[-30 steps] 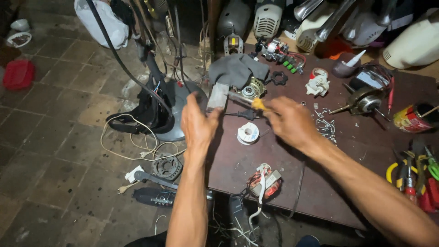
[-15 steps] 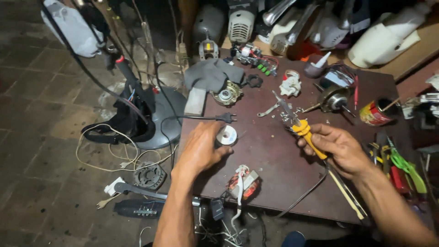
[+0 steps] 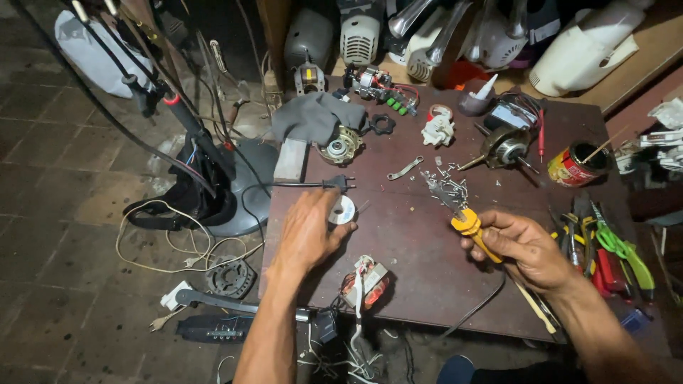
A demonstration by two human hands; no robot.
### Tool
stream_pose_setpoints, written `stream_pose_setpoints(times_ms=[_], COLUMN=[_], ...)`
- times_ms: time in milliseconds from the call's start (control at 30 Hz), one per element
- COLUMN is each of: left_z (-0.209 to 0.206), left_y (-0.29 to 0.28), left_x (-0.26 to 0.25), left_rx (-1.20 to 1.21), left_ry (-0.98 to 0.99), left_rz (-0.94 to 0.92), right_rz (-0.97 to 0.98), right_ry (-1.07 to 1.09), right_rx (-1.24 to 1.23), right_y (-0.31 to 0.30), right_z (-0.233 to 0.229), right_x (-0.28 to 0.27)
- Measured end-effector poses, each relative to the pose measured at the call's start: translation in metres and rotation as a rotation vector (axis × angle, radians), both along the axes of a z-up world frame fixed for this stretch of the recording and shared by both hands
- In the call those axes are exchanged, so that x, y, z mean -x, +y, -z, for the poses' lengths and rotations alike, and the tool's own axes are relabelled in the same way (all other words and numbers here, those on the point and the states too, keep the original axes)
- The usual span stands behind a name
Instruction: The person solders wires to a small electrical component using a soldering iron and solder wire. They hold the component in one hand and apply the soldering iron with the other, melting solder onto the connection points.
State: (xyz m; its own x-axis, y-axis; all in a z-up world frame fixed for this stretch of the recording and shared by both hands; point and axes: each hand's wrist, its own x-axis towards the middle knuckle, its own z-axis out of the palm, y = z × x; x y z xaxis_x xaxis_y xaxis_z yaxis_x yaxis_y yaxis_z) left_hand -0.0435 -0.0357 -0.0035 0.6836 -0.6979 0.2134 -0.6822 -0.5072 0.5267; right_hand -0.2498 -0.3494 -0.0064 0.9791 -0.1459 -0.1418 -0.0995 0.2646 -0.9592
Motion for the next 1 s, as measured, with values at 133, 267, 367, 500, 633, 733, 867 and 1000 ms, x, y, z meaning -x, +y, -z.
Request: stream_pose_setpoints(times_ms=[133,267,367,500,633,733,867,1000], left_z=[-0.001,0.004,-0.009,-0.018,0.004,0.015,0.031,0.035], left_y=[0.000,0.000,0.006,0.039,0.068,0.063,0.050,0.049], left_x=[0.002,0.000,0.003,0.001,-0.021,-0.039,-0.066,-0.073], left_rx=[-0.005,0.004,0.034,0.416,0.821,1.101,1.036,0.955], left_ry=[0.028,0.008,0.047,0.311,0.398,0.525,0.492,0.528], left_rz=[-0.013,-0.005,-0.019,-0.157,-0.317,-0.492,-0.455,-0.479], right_rz=[-0.004,0.020,0.037,0.173,0.180,0.126,0.043,-0.006], right_ry=[-0.019,0.034,-0.016,-0.200,-0.213,-0.228,-0.207,-0.186], right_rx=[0.007,0.053,0.217,0.560,1.097,1.432,1.598,1.634], right_y=[0.002,0.009,0.022,0.040,0.081,0.106,0.120,0.124], right_z=[0.000,-0.004,-0.013,-0.025,-0.036,-0.029,-0.027,-0.030], right_x=[0.000,-0.004,-0.014,-0.052,-0.099,-0.127,-0.148,-0.151])
